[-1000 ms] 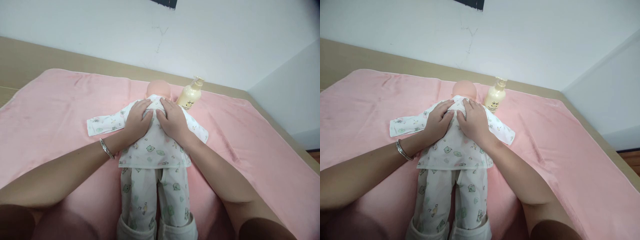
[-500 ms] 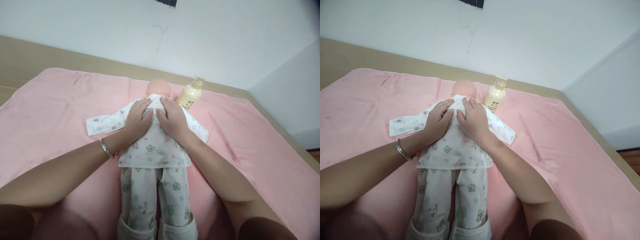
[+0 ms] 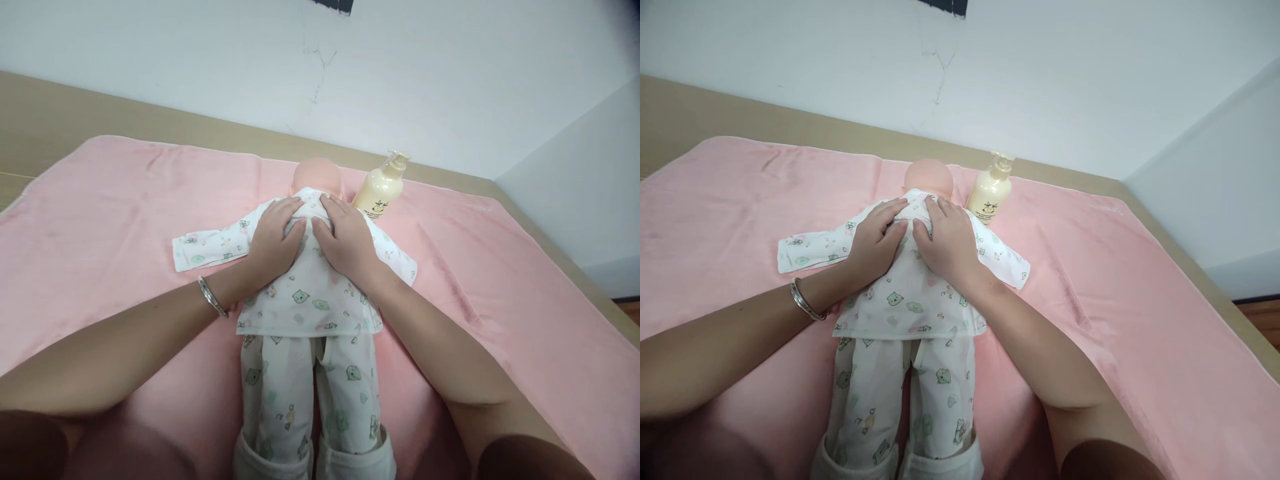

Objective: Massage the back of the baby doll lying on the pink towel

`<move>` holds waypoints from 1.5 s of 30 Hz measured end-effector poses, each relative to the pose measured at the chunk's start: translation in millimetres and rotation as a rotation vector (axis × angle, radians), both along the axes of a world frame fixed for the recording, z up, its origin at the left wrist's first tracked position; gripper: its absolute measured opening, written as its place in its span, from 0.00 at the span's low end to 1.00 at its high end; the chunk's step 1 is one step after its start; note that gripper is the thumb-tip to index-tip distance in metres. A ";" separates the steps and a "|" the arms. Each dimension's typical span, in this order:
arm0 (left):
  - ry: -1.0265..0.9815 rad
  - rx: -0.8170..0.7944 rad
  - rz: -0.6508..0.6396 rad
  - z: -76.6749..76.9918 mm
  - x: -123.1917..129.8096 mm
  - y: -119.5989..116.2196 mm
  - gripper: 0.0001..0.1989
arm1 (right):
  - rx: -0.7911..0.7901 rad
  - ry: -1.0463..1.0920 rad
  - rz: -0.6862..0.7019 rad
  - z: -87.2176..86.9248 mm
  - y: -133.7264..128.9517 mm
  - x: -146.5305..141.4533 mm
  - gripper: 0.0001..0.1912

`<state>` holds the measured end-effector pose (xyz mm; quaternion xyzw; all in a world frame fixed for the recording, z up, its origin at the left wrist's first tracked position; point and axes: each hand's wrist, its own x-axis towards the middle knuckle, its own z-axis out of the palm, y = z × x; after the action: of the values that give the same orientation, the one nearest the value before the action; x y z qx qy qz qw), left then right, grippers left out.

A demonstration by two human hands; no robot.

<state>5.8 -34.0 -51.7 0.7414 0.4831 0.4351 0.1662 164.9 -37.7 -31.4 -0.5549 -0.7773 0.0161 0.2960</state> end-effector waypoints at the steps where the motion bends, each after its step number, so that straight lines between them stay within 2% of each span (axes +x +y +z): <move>1: 0.001 0.001 0.001 -0.2 0.0 0.2 0.24 | 0.001 0.002 -0.001 -0.2 0.2 0.1 0.28; 9: 0.015 0.002 0.003 -0.8 -0.7 0.7 0.24 | -0.002 -0.028 -0.008 1.3 -1.5 -1.0 0.28; 16: 0.107 0.078 -0.017 -2.4 -2.0 -1.6 0.24 | -0.002 -0.044 -0.012 1.1 -1.2 -1.2 0.29; 28: 0.092 0.086 -0.020 -2.6 -2.5 -0.8 0.24 | -0.053 -0.131 -0.004 5.5 -1.4 -2.5 0.31; 45: 0.051 0.079 -0.014 -3.6 -2.2 -1.0 0.24 | -0.017 -0.070 0.002 1.9 -0.7 -1.3 0.30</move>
<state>3.6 -35.0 -55.3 0.7616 0.4643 0.4336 0.1277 163.6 -38.4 -29.5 -0.5568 -0.7877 0.0037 0.2638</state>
